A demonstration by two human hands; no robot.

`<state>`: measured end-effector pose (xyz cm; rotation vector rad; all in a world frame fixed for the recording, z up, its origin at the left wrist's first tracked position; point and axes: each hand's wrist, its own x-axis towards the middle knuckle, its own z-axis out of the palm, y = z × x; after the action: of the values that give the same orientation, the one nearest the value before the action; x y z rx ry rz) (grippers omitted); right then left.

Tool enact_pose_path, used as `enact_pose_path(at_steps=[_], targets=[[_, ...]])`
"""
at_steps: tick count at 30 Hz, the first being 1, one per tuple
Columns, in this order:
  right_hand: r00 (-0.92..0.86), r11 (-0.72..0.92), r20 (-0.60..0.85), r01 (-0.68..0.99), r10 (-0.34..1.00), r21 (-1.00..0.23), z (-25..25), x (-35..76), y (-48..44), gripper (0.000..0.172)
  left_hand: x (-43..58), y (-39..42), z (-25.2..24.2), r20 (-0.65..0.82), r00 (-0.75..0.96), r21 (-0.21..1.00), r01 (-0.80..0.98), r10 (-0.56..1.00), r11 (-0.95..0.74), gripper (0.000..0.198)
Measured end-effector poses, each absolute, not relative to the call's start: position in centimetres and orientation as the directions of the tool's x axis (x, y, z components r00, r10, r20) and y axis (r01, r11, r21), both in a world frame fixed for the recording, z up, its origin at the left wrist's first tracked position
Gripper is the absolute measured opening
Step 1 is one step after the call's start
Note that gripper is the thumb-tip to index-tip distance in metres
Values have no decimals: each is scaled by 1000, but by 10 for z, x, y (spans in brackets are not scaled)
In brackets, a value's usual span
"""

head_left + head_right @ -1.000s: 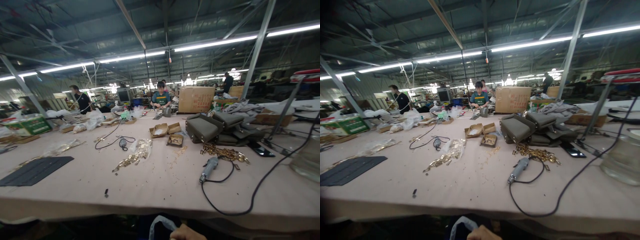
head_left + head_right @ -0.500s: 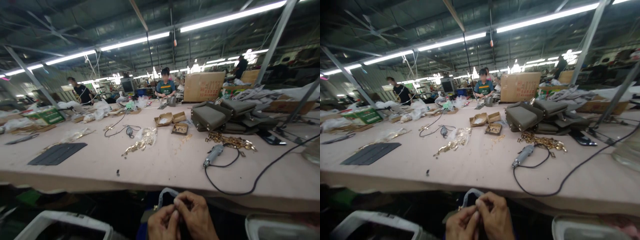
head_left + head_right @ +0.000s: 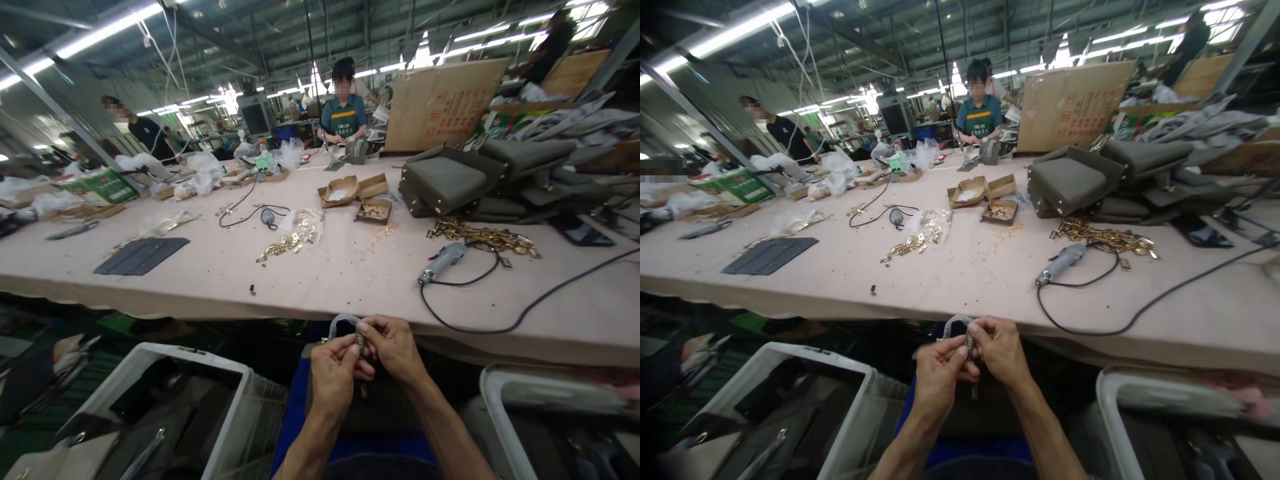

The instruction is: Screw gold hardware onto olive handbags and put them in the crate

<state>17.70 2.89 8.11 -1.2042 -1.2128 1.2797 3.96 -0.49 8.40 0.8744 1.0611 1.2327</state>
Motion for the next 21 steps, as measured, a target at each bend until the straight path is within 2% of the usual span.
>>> enact_pose_path(at_steps=[3,9,15,18,21], targets=[[-108,-45,-42,-27,993,-999,82,175,31,40,40,-3,82,-151,-49,956,-262,987,133,38],[-75,29,15,184,997,-982,79,170,29,39,41,-3,75,-165,-61,957,-251,984,145,47],[-132,46,6,297,991,-954,74,161,37,43,37,8,53,-162,-105,940,-319,981,121,62],[-171,110,43,404,984,-908,82,152,47,45,32,16,48,-152,-117,932,-348,982,103,64],[-190,211,124,551,974,-808,98,144,62,42,29,22,47,-190,-161,920,-374,968,118,63]])
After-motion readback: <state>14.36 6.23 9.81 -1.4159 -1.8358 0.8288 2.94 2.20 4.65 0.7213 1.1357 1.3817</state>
